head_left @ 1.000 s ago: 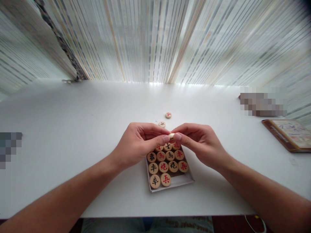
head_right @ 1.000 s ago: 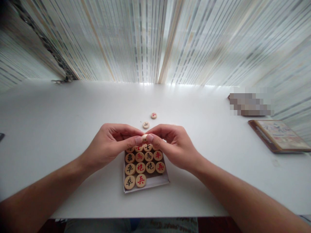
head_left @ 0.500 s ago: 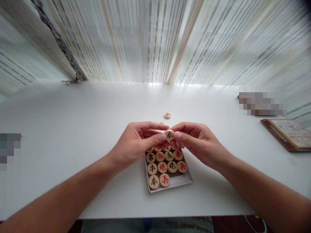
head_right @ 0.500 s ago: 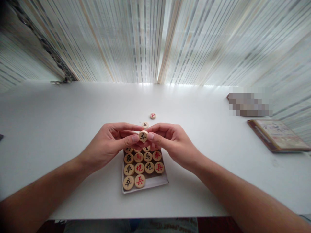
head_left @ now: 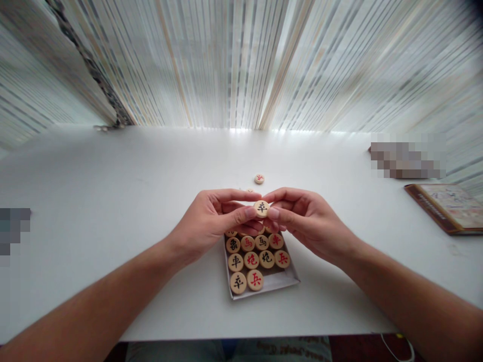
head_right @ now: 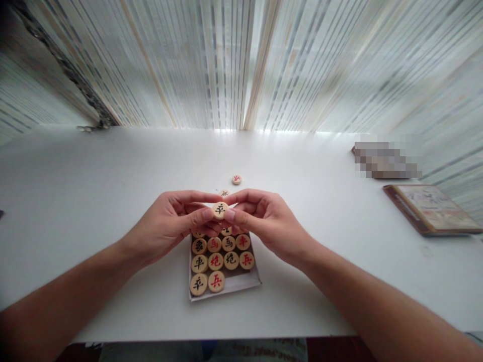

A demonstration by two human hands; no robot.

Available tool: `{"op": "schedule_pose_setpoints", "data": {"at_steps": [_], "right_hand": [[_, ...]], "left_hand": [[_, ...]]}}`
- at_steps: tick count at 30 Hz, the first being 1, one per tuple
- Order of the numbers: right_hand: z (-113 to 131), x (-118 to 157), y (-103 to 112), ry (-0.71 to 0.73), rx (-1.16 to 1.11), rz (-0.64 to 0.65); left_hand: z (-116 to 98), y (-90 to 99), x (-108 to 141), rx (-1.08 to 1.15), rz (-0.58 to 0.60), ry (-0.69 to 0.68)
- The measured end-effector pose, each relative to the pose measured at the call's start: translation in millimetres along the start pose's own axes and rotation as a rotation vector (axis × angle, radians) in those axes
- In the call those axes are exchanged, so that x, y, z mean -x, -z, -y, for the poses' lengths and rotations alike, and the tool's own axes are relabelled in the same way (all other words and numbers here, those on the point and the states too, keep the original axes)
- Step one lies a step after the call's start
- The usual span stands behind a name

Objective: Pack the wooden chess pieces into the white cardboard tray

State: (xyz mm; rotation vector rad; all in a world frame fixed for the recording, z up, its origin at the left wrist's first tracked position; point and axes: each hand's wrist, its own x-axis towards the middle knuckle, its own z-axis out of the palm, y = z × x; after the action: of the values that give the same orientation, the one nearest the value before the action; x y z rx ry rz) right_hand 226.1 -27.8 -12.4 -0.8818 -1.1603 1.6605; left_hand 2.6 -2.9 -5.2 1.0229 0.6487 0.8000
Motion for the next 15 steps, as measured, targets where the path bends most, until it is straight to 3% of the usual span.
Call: {"op": "schedule_pose_setpoints", "data": {"at_steps": [15], "right_hand": [[6.0, 0.0, -13.6, 0.023, 0.041, 0.005]], "left_hand": [[-4.0, -6.3, 3.6, -0.055, -0.045, 0.017]]}}
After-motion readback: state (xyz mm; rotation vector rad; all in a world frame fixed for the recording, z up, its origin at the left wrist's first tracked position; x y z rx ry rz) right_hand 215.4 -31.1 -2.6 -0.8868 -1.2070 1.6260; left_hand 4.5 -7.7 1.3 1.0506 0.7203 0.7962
